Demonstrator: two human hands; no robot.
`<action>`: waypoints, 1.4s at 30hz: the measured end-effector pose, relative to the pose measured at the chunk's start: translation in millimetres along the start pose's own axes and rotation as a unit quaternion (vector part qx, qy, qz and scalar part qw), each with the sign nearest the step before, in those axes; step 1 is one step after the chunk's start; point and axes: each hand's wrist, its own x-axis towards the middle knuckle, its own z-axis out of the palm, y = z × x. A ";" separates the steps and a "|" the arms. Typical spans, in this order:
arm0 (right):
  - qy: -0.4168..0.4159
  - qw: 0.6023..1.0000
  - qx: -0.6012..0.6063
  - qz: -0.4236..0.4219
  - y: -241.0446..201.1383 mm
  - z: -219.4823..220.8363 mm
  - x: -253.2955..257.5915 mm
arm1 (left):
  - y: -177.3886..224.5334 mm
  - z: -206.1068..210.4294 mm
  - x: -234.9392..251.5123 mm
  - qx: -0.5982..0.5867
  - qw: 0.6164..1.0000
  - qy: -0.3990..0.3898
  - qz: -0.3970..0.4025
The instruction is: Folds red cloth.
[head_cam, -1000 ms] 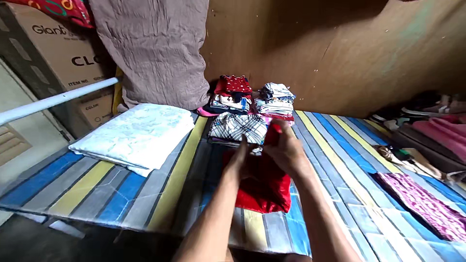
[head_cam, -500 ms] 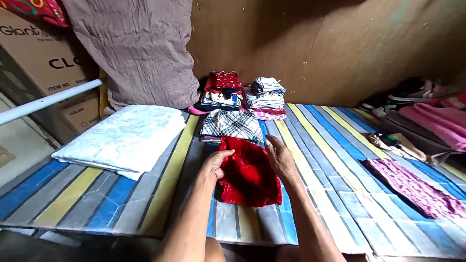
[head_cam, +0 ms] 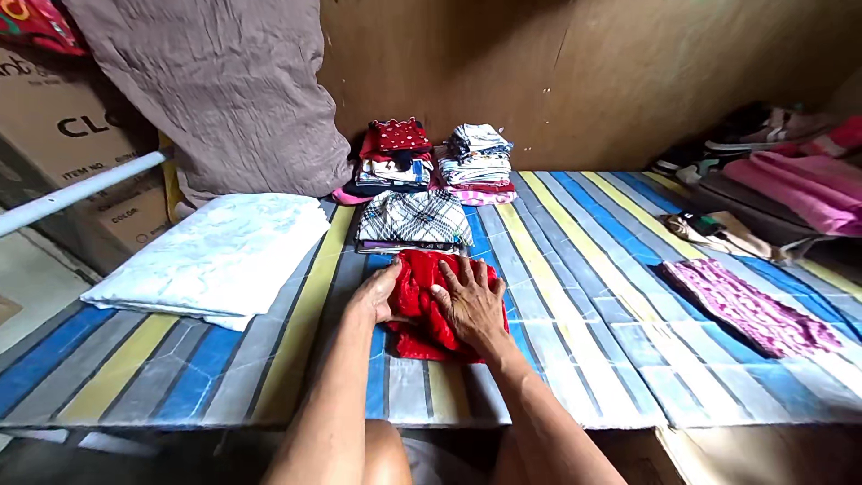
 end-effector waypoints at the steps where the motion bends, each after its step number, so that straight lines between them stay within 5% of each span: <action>1: 0.000 1.000 -0.013 -0.001 -0.2 1.9 -0.3 | -1.0 -1.5 3.0 0.016 1.000 0.007 0.004; 11: 0.097 0.994 0.021 -0.038 -9.1 7.8 -4.1 | -3.6 2.4 14.8 0.281 0.943 0.123 0.133; 17: -0.065 0.998 -0.010 -0.011 -22.1 1.0 5.3 | -1.2 0.7 16.1 0.336 0.928 0.128 0.098; 22: -0.090 0.995 -0.037 -0.004 -24.0 2.7 8.8 | 8.0 14.6 -7.4 0.453 0.837 0.210 0.226; 27: -0.063 0.998 -0.022 -0.009 -26.3 -1.8 2.8 | -9.7 48.4 -7.8 0.427 0.814 0.067 0.387; 30: -0.038 0.999 -0.025 -0.001 -27.3 1.0 -0.8 | -18.7 53.9 5.6 0.477 0.816 0.009 0.328; 36: -0.036 0.999 -0.027 -0.018 -21.8 1.9 -0.2 | -24.4 51.5 6.9 0.411 0.844 0.025 0.343; 42: -0.190 0.980 0.035 -0.052 -8.5 -23.9 6.1 | -34.6 48.2 7.8 0.380 0.835 0.049 0.394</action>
